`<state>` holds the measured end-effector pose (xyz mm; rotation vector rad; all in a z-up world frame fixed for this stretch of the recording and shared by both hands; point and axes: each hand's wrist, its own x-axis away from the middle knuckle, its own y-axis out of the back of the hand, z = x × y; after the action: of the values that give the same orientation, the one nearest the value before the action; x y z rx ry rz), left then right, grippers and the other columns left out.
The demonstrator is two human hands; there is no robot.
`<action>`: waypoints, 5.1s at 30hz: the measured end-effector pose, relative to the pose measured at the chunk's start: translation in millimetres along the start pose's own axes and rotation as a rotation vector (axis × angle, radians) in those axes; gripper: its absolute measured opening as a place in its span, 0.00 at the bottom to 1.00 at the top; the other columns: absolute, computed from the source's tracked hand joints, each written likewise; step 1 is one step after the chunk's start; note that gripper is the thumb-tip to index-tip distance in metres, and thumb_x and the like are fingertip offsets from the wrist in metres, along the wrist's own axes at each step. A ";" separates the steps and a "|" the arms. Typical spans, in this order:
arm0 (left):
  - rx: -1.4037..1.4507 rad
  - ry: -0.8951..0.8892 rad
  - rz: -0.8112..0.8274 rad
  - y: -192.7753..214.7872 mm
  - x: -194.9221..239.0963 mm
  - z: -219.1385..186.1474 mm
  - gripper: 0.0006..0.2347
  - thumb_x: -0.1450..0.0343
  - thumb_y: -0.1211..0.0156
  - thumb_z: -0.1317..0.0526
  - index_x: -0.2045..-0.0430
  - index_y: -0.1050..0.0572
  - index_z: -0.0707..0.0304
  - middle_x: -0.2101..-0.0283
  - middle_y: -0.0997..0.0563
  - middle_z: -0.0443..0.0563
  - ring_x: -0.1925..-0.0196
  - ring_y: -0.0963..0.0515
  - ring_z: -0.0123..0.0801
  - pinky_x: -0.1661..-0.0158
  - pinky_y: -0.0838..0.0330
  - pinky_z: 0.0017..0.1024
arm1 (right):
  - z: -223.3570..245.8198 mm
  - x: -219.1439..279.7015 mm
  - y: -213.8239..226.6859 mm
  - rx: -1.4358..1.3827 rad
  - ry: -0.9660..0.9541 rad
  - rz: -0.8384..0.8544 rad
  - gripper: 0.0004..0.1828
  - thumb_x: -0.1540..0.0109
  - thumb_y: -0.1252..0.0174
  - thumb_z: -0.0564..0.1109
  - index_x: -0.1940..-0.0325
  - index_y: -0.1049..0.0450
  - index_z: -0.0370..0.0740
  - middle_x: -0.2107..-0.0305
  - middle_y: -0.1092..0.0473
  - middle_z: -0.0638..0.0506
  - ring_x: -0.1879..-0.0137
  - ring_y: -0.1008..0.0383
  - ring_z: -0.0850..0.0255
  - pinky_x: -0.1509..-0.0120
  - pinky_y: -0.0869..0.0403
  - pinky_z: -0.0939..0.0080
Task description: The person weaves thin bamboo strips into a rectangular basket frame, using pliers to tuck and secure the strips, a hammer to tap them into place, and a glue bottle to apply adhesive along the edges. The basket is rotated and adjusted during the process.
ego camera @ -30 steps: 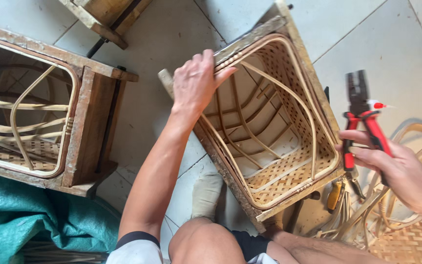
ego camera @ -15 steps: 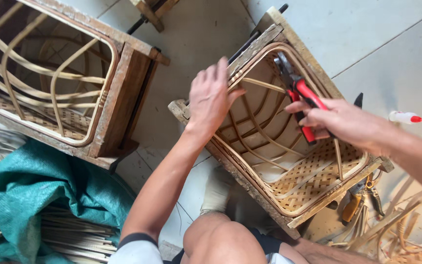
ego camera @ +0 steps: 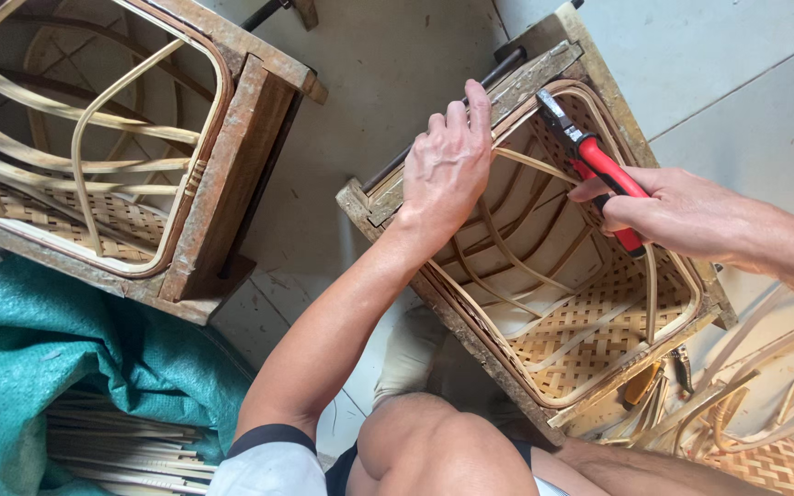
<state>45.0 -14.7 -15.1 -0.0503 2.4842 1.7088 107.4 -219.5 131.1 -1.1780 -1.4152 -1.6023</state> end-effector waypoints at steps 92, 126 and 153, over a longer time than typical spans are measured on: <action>0.254 -0.760 0.578 74.5 149.2 -40.4 0.35 0.34 0.32 0.46 0.39 0.34 0.73 0.58 0.21 0.54 0.56 0.20 0.41 0.53 0.25 0.36 | -307.9 -15.2 -312.5 -0.267 0.133 -0.884 0.19 0.29 0.38 0.56 0.59 0.23 0.36 0.59 0.27 0.43 0.53 0.25 0.47 0.49 0.27 0.49; 0.179 -0.768 -0.184 20.1 20.9 -79.0 0.05 0.28 0.26 0.70 0.62 0.15 0.62 0.62 0.25 0.45 0.59 0.24 0.36 0.59 0.32 0.38 | -322.5 -13.1 -365.6 -0.504 0.089 -1.261 0.10 0.31 0.37 0.41 0.46 0.24 0.37 0.43 0.29 0.41 0.36 0.27 0.45 0.30 0.28 0.49; 0.627 0.531 0.097 98.4 139.1 28.9 0.23 0.25 0.34 0.61 0.37 0.32 0.72 0.56 0.20 0.53 0.59 0.24 0.25 0.59 0.28 0.24 | -469.2 -39.4 -358.1 -0.989 0.077 -1.020 0.18 0.26 0.43 0.47 0.43 0.39 0.30 0.66 0.29 0.46 0.61 0.23 0.59 0.60 0.25 0.65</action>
<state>-100.2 53.7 49.0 -0.3669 3.3458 0.9439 -294.0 -622.1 -32.7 -0.8142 -1.2193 -3.2611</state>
